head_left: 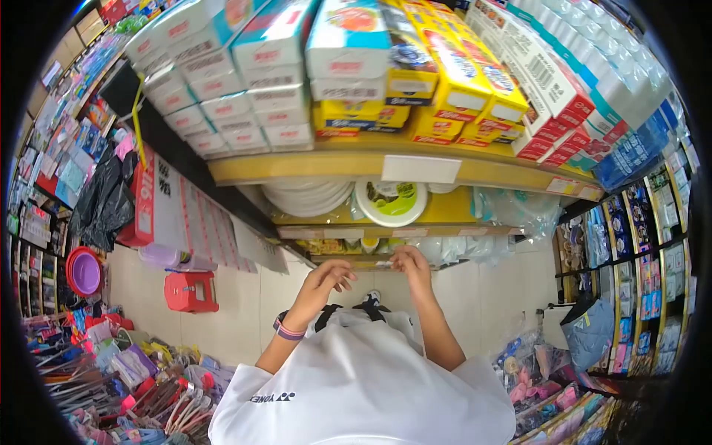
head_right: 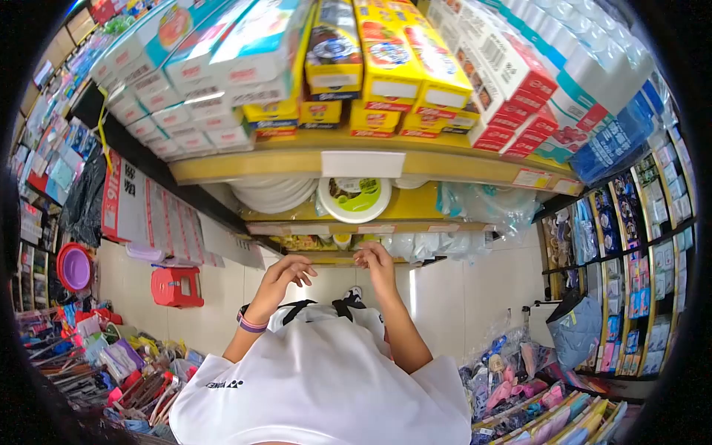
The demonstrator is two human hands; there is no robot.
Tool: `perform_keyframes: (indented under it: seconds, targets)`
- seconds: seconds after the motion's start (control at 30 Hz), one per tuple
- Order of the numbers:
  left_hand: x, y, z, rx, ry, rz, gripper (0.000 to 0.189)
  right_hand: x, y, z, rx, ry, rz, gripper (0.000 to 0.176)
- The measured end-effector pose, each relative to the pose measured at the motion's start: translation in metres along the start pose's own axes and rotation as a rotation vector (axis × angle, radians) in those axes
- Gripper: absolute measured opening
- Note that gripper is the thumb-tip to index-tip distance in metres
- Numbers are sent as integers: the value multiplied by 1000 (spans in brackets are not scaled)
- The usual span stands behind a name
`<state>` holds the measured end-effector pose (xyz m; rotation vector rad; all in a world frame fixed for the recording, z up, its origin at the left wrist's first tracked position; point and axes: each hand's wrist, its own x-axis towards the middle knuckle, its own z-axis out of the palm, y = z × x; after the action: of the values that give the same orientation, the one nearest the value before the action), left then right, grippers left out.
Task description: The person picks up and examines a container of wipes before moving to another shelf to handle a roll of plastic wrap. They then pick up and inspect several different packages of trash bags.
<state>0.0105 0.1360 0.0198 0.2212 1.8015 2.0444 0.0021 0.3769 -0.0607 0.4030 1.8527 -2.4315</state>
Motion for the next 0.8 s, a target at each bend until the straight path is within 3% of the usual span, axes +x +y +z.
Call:
perform_keyframes:
  seconds: [0.27,0.43,0.8]
  targets:
    - [-72,11,-49,-1,113,21,28,-25,19,62,-19,-45,-24,18]
    - [-155,-13,-105,16,302,4,29,-65,35,131,-156,-369,-89,15]
    - [-365,-56,-185,-91,839,45,29,-133,93,300,-301,-793,3,17]
